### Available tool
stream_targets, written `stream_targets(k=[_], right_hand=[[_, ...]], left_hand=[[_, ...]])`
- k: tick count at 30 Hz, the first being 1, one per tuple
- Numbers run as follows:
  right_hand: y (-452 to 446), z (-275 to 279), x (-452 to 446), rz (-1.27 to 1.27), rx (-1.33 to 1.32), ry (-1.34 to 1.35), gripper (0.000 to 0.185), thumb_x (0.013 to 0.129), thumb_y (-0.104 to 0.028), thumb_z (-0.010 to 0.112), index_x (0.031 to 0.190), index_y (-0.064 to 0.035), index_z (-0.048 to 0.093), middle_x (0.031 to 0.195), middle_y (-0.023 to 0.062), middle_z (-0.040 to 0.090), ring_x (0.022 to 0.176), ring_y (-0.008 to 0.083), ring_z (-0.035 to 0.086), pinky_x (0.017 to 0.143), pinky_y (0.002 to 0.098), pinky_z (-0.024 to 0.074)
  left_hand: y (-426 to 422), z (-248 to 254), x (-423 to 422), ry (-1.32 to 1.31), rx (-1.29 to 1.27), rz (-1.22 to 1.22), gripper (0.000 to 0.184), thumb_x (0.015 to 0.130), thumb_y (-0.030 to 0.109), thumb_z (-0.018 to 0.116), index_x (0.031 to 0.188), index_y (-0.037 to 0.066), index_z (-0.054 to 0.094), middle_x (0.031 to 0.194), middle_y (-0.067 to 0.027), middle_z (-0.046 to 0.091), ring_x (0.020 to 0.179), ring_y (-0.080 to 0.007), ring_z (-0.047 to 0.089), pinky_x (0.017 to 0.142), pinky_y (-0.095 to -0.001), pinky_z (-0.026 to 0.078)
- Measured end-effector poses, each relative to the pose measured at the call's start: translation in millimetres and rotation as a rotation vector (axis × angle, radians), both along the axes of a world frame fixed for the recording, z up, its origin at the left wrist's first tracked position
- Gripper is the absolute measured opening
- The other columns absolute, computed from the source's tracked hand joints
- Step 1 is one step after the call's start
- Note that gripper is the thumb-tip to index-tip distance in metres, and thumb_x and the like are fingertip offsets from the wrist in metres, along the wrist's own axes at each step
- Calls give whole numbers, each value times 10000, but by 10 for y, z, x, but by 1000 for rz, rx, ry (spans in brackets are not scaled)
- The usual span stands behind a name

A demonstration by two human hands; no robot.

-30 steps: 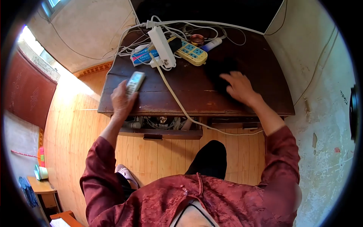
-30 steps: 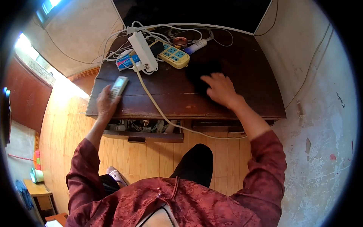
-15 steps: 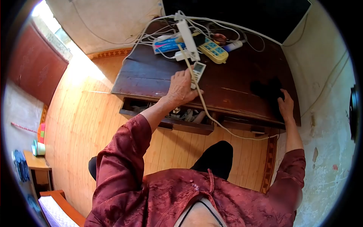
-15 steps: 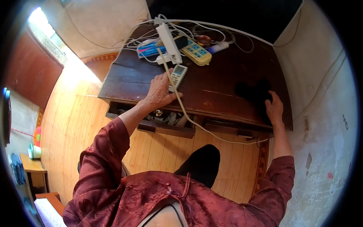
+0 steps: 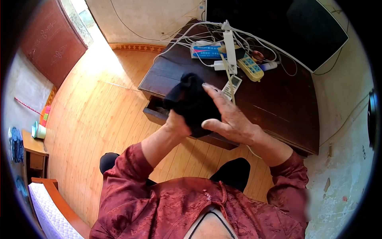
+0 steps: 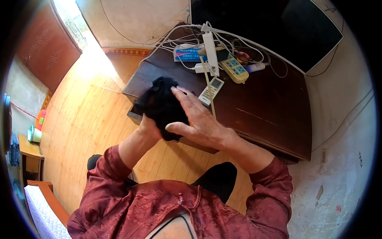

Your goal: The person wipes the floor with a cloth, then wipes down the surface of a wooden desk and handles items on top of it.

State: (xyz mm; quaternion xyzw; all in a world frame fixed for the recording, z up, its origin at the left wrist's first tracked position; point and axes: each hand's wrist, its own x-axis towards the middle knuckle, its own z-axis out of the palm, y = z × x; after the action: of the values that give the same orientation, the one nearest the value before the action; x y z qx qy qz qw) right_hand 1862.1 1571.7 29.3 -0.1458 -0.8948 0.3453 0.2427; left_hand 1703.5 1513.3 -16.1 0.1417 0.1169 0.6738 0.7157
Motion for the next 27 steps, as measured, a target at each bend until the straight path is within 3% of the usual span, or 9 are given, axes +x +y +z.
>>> stream_targets(k=[1, 3, 5, 8, 10, 14, 19, 24, 27], right_hand=[[103, 33, 35, 7, 97, 81, 710, 830, -265, 657, 1406, -22, 319, 1401, 209, 373, 1310, 320, 362, 1091, 388, 281], [261, 30, 291, -221, -173, 269, 558, 855, -223, 616, 1342, -44, 411, 1343, 127, 464, 1230, 264, 451, 1053, 352, 323], [577, -108, 735, -529, -140, 239, 506, 902, -294, 544, 1328, -45, 432, 1329, 126, 475, 1216, 253, 457, 1043, 356, 322], [1181, -598, 1506, -916, 165, -118, 597, 903, -389, 540, 1347, -14, 407, 1371, 193, 424, 1276, 344, 388, 1058, 399, 312], [1280, -883, 1797, -999, 118, -328, 615, 922, -420, 505, 1370, -17, 381, 1407, 211, 373, 1324, 356, 317, 1097, 437, 235], [1145, -1110, 1888, -1002, 184, -582, 628, 938, -459, 472, 1384, -33, 359, 1451, 218, 295, 1370, 374, 219, 1122, 491, 135], [1121, -1071, 1774, -1012, 250, -663, 651, 938, -495, 456, 1383, -32, 350, 1465, 228, 256, 1375, 398, 186, 1121, 511, 120], [1107, -1048, 1725, -1020, 263, -677, 656, 941, -507, 437, 1378, -25, 351, 1454, 243, 264, 1368, 407, 197, 1119, 513, 130], [1114, -1053, 1716, -1026, 269, -683, 659, 941, -514, 432, 1376, -24, 353, 1451, 244, 268, 1365, 411, 202, 1118, 512, 134]], left_hand=[[20, -4, -159, -14, 80, -62, 508, 894, 492, 517, 1240, 119, 510, 1166, -64, 577, 1038, -245, 571, 894, -370, 478], [38, -108, -567, 183, 50, 141, 451, 872, 435, 566, 1171, 100, 517, 1096, -72, 564, 974, -250, 560, 844, -393, 475], [163, -293, -989, 677, 4, 385, 487, 839, 428, 609, 1178, 94, 505, 1098, -96, 552, 985, -265, 547, 853, -409, 459], [380, -335, -1213, 2118, -94, 807, 772, 742, 539, 672, 1355, 146, 416, 1313, -198, 451, 1216, -344, 439, 998, -523, 345], [251, -336, -891, 2818, 175, 634, 783, 737, 518, 679, 1386, 185, 396, 1382, -219, 374, 1284, -403, 341, 961, -628, 309], [576, -355, -1343, 2715, 373, 561, 640, 741, 409, 682, 1322, 242, 472, 1342, -186, 392, 1238, -391, 359, 897, -621, 346], [1407, -363, -1685, 2771, 162, 601, 477, 774, 265, 604, 1236, 164, 537, 1208, -174, 497, 1131, -350, 463, 819, -516, 398], [2418, -612, -1456, 2823, -194, 889, 333, 813, 218, 526, 1110, 80, 586, 1100, -178, 557, 1046, -355, 509, 857, -545, 353], [2708, -626, -1262, 2757, -150, 866, 315, 791, 231, 549, 1053, 86, 646, 1093, -160, 565, 1010, -332, 499, 825, -511, 352]])
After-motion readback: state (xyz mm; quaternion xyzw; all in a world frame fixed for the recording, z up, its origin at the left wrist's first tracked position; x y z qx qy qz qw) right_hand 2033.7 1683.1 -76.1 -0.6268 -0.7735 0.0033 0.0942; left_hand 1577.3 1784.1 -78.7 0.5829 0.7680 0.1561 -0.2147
